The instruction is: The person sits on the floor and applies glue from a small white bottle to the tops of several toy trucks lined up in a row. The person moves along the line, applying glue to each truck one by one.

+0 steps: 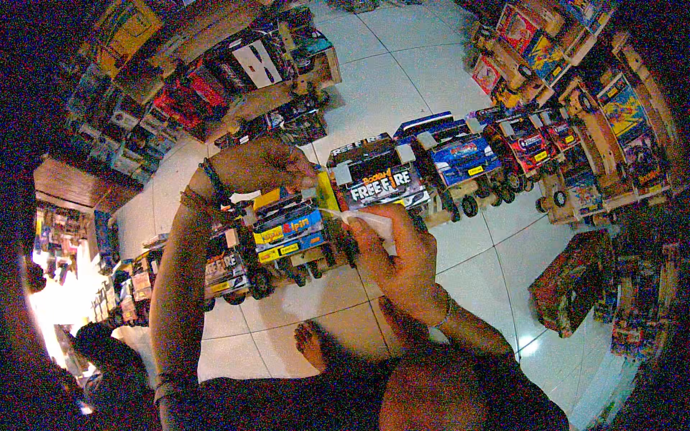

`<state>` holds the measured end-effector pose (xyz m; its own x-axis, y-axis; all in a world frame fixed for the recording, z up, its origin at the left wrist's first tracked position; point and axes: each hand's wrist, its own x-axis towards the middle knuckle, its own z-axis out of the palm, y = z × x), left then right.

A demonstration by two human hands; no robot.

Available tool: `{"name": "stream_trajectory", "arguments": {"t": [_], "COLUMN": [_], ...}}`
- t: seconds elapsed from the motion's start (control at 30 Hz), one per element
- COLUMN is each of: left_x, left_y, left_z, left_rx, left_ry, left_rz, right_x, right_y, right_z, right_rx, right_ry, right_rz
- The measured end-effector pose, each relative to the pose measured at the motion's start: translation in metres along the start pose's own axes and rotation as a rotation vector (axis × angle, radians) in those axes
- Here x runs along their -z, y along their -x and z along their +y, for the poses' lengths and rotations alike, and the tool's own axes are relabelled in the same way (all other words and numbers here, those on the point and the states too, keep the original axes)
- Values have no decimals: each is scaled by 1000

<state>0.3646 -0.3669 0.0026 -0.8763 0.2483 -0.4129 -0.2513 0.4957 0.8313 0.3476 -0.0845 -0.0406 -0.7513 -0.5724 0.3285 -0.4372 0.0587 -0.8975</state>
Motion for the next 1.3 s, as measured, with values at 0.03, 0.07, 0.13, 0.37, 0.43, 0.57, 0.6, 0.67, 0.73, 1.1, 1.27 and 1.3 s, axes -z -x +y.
{"name": "stream_trajectory", "arguments": {"t": [0.03,0.07,0.13,0.37,0.43,0.57,0.6,0.67,0.73,1.1,1.27,1.3], "left_x": [1,2,2,12,20,35,36,39,37,48,52,58], "left_y": [0,-1,-1,1,6,15,19,24,32,153,182,181], "left_z": [-1,-3,-8,-38,-41,-31,-21,-2,24,122,99,94], "left_rx": [22,43,30,43,63,110,96,-23,-184,-855,-891,-797], "left_ry": [-22,-45,-119,-213,-189,-129,-127,-152,-184,3,171,263], "left_rz": [4,8,43,111,111,125,141,212,307,635,747,829], "right_x": [-1,-2,-4,33,52,90,102,112,121,67,35,26], "right_y": [0,1,3,7,8,5,8,15,19,-29,-27,-38], "right_z": [1,1,3,-12,-30,-75,-91,-114,-134,-145,-136,-131], "right_rx": [10,19,20,178,97,-52,49,114,26,6,101,34], "right_ry": [20,40,31,120,159,5,26,5,-22,40,-66,-23], "right_rz": [-4,-7,-2,220,239,383,428,500,523,339,461,458]}}
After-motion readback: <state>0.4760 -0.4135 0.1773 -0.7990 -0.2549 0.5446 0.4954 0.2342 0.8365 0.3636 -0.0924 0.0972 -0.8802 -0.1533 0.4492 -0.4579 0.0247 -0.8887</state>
